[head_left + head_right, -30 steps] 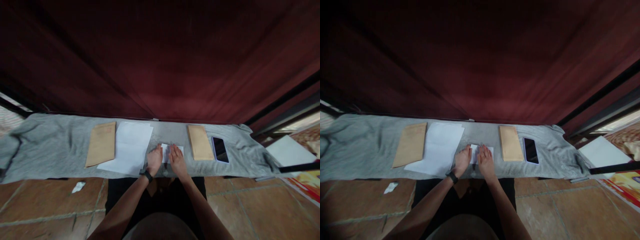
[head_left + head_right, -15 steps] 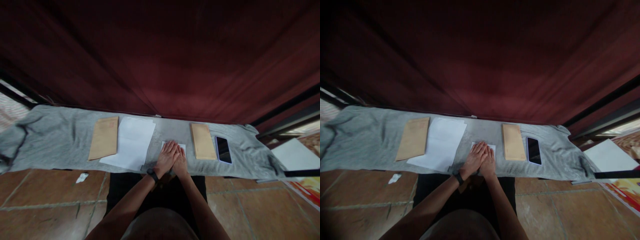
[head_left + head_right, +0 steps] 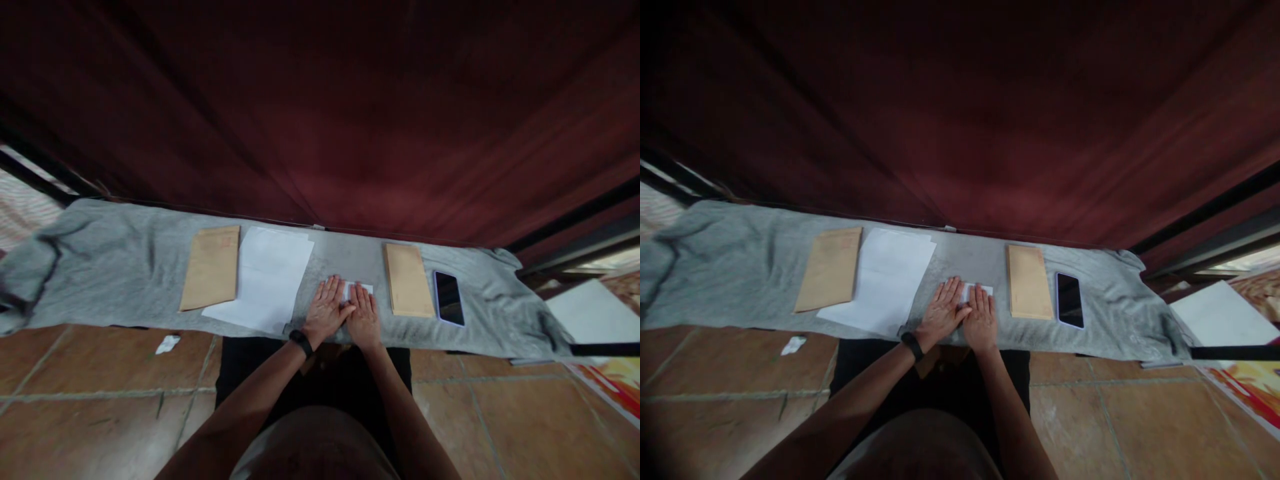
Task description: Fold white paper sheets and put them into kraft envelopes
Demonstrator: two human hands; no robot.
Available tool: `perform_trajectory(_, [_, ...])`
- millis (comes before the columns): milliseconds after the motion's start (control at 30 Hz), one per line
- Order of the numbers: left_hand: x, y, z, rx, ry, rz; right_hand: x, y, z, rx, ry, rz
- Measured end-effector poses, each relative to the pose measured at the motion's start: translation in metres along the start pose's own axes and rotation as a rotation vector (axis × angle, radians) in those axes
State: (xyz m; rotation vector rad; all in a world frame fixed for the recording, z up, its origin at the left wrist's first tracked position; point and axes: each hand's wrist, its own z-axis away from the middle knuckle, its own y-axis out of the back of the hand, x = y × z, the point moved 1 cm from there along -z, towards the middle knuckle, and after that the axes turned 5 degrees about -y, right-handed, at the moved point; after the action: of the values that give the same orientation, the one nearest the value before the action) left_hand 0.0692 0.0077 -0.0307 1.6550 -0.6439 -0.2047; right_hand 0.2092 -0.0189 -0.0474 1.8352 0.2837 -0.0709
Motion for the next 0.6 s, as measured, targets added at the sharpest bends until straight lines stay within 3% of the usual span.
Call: perform_trajectory(600, [0.002, 0.003, 0.005, -0.042, 0.122, -0.033, 0.03, 0.002, 0.023, 0.095, -0.098, 0.017])
